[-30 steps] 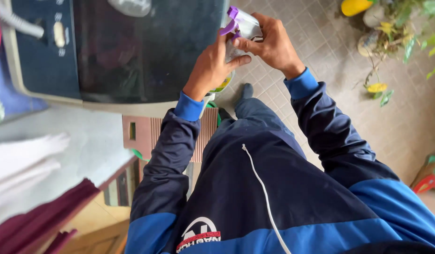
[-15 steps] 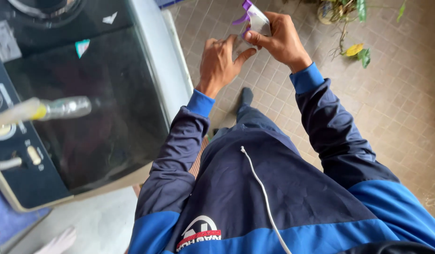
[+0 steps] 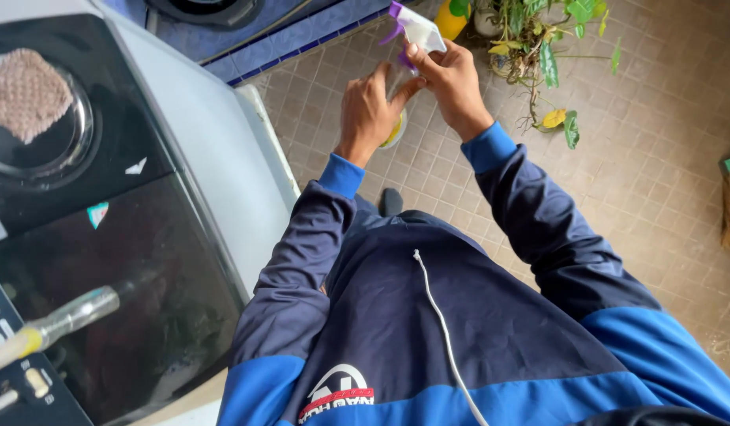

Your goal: Sweep the floor with a broom and dustpan, then organize and prepare cleaning spray bottles.

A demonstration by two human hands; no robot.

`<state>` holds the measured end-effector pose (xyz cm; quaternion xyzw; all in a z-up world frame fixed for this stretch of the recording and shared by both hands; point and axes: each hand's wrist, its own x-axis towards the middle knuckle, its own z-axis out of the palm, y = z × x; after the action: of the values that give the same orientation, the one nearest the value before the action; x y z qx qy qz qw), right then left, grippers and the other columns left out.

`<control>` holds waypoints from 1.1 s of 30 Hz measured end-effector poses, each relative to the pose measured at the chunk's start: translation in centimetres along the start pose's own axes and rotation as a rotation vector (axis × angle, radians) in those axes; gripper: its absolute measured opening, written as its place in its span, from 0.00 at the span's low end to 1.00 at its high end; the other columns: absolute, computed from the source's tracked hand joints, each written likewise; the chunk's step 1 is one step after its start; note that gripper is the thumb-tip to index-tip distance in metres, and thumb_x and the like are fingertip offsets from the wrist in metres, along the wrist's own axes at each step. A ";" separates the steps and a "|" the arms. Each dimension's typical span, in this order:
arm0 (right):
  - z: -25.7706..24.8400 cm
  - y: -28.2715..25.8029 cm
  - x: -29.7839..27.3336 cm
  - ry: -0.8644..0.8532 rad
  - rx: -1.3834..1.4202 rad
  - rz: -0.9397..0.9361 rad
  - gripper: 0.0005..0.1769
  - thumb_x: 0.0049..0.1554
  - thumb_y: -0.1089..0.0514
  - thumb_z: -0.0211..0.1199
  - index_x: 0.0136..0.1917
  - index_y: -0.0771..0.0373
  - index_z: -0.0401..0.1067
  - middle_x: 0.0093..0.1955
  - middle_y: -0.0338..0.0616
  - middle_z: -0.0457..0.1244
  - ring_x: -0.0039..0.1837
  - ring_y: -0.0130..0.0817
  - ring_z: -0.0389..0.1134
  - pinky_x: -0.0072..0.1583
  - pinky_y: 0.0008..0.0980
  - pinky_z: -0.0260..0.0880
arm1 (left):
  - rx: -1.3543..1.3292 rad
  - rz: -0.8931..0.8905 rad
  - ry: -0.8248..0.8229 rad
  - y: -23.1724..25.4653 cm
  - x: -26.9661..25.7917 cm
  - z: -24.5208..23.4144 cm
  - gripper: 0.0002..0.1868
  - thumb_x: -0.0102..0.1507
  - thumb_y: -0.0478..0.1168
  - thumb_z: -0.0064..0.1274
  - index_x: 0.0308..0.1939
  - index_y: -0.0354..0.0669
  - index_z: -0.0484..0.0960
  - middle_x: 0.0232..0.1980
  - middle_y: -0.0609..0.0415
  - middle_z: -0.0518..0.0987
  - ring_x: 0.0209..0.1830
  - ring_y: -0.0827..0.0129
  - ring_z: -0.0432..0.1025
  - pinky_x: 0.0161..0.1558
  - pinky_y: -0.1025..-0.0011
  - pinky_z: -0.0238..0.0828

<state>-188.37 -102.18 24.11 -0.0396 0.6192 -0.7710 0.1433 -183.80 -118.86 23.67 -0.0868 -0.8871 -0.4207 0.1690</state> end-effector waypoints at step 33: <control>1.8 -10.6 43.0 -0.145 0.333 -0.019 0.31 0.61 0.56 0.71 0.72 0.61 0.61 0.62 0.45 0.68 0.65 0.31 0.71 0.68 0.36 0.75 | -1.009 -0.121 -0.602 -22.0 43.0 -1.2 0.36 0.74 0.67 0.34 0.57 0.38 0.81 0.37 0.52 0.85 0.37 0.72 0.81 0.42 0.73 0.77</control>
<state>-230.90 -113.48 29.78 -0.0769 0.4708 -0.8592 0.1849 -229.94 -133.20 24.63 -0.2215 -0.5895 -0.7565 -0.1768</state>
